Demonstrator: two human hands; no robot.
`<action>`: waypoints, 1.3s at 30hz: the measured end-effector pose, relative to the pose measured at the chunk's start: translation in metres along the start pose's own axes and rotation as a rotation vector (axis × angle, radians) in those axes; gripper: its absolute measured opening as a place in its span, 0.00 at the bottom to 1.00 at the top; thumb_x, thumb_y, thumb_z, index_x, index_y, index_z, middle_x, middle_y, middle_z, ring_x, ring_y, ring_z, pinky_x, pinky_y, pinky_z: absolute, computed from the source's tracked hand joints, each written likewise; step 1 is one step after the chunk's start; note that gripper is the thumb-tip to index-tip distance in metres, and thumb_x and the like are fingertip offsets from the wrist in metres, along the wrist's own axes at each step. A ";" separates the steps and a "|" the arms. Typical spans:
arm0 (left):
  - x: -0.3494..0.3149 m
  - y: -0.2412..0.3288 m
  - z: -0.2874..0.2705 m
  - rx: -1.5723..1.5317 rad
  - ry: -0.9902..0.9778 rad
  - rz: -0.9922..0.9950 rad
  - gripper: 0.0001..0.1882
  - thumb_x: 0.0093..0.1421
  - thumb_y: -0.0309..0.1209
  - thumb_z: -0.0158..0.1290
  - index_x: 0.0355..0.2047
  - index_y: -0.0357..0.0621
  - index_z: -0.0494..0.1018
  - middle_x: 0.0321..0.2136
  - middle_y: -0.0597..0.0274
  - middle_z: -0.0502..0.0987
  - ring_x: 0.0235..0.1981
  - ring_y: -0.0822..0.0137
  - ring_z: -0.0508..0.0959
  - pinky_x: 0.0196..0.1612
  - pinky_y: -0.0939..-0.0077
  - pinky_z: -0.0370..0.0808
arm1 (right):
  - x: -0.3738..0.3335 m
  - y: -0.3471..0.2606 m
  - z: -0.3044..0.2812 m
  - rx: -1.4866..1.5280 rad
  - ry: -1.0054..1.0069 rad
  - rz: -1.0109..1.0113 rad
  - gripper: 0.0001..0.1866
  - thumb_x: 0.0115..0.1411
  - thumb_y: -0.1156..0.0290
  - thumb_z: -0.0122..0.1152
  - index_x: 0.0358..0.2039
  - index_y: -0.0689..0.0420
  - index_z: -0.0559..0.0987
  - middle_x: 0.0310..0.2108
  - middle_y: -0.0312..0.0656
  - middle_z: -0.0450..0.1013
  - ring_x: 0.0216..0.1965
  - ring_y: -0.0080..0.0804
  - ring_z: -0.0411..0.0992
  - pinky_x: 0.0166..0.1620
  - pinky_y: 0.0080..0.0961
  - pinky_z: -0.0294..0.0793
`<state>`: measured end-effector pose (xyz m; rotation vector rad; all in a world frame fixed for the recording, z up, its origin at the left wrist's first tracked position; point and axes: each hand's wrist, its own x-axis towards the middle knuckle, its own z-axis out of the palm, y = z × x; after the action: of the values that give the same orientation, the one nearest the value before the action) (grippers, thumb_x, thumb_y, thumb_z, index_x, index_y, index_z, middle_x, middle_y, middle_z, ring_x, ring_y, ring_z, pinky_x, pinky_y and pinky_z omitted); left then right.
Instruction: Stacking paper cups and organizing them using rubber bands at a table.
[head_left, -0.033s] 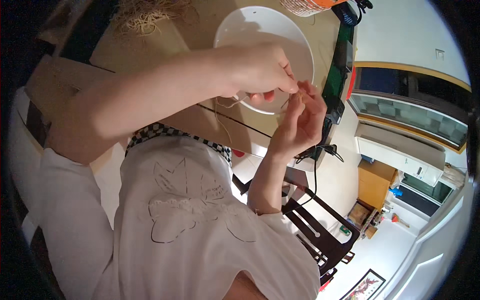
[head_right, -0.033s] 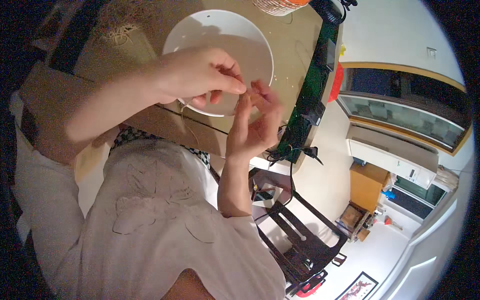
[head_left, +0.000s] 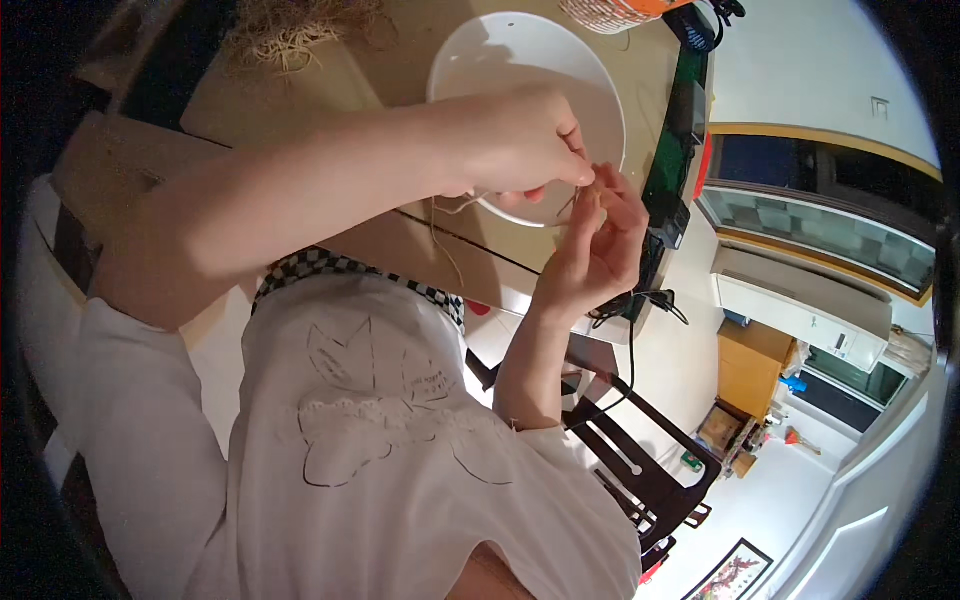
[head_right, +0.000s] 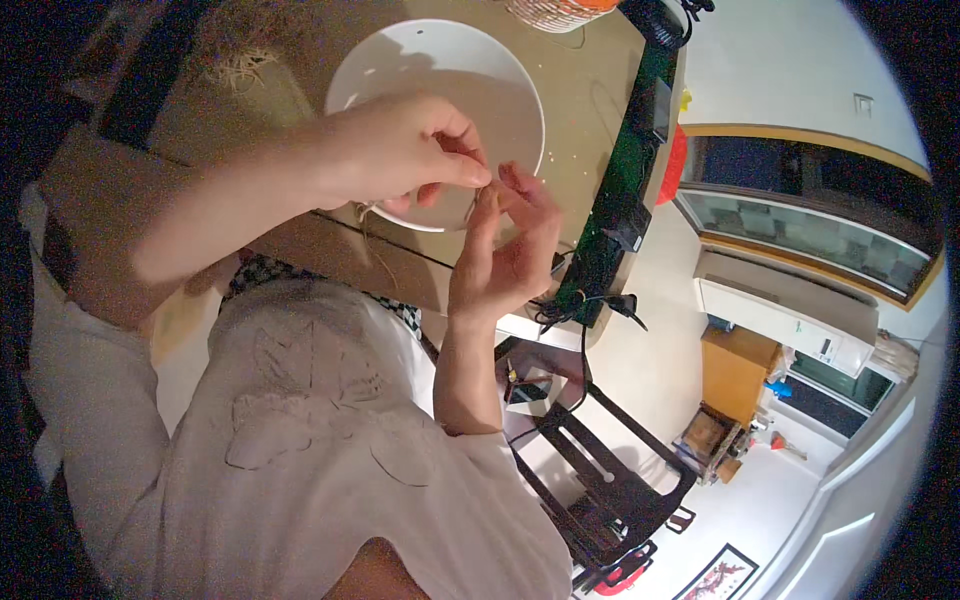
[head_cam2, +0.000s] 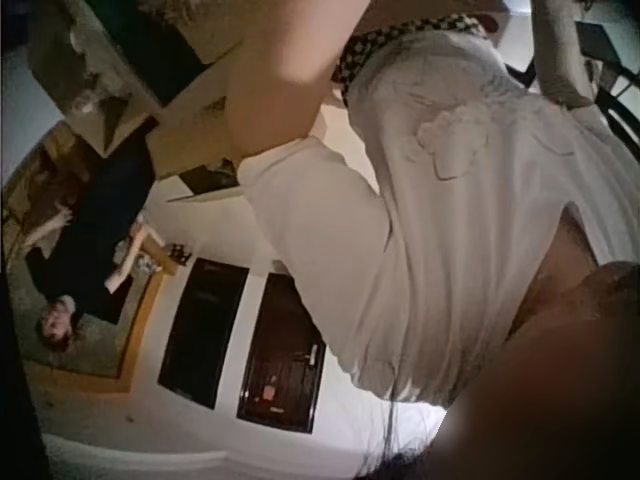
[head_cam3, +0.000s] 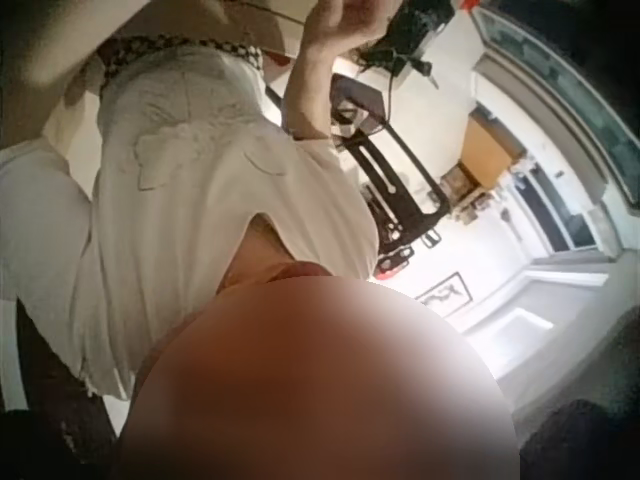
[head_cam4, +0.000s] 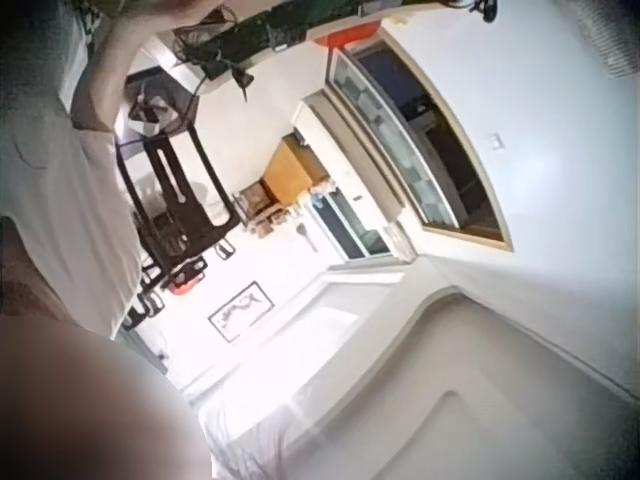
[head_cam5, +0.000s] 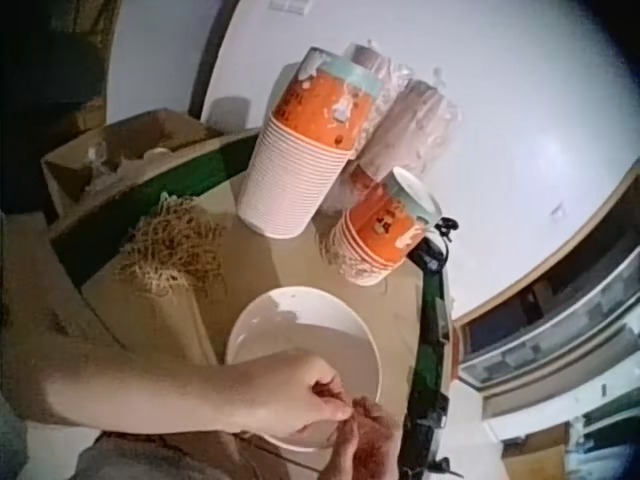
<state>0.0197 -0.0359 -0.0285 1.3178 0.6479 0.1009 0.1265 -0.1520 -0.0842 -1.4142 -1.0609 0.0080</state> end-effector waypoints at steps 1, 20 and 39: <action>0.000 -0.001 0.001 0.070 0.023 0.026 0.11 0.59 0.34 0.54 0.34 0.38 0.74 0.16 0.68 0.68 0.14 0.79 0.65 0.14 0.84 0.60 | -0.003 0.002 0.001 -0.016 0.007 -0.003 0.05 0.55 0.80 0.60 0.33 0.65 0.77 0.40 0.49 0.73 0.43 0.38 0.72 0.47 0.31 0.69; 0.008 0.004 0.005 -0.156 -0.083 -0.148 0.11 0.60 0.33 0.52 0.31 0.35 0.73 0.23 0.63 0.70 0.15 0.77 0.65 0.11 0.85 0.56 | -0.013 -0.002 -0.006 -0.371 0.017 -0.227 0.11 0.48 0.83 0.65 0.34 0.59 0.81 0.36 0.43 0.77 0.40 0.35 0.75 0.56 0.43 0.63; -0.003 0.000 0.000 0.281 0.037 0.157 0.08 0.52 0.29 0.56 0.29 0.36 0.77 0.22 0.64 0.76 0.19 0.76 0.71 0.23 0.79 0.69 | -0.007 -0.018 -0.026 -0.097 -0.105 0.201 0.09 0.54 0.82 0.60 0.38 0.62 0.80 0.35 0.40 0.71 0.43 0.30 0.68 0.48 0.27 0.68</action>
<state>0.0172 -0.0366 -0.0278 1.6408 0.6046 0.1669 0.1283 -0.1807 -0.0688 -1.6182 -1.0120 0.1809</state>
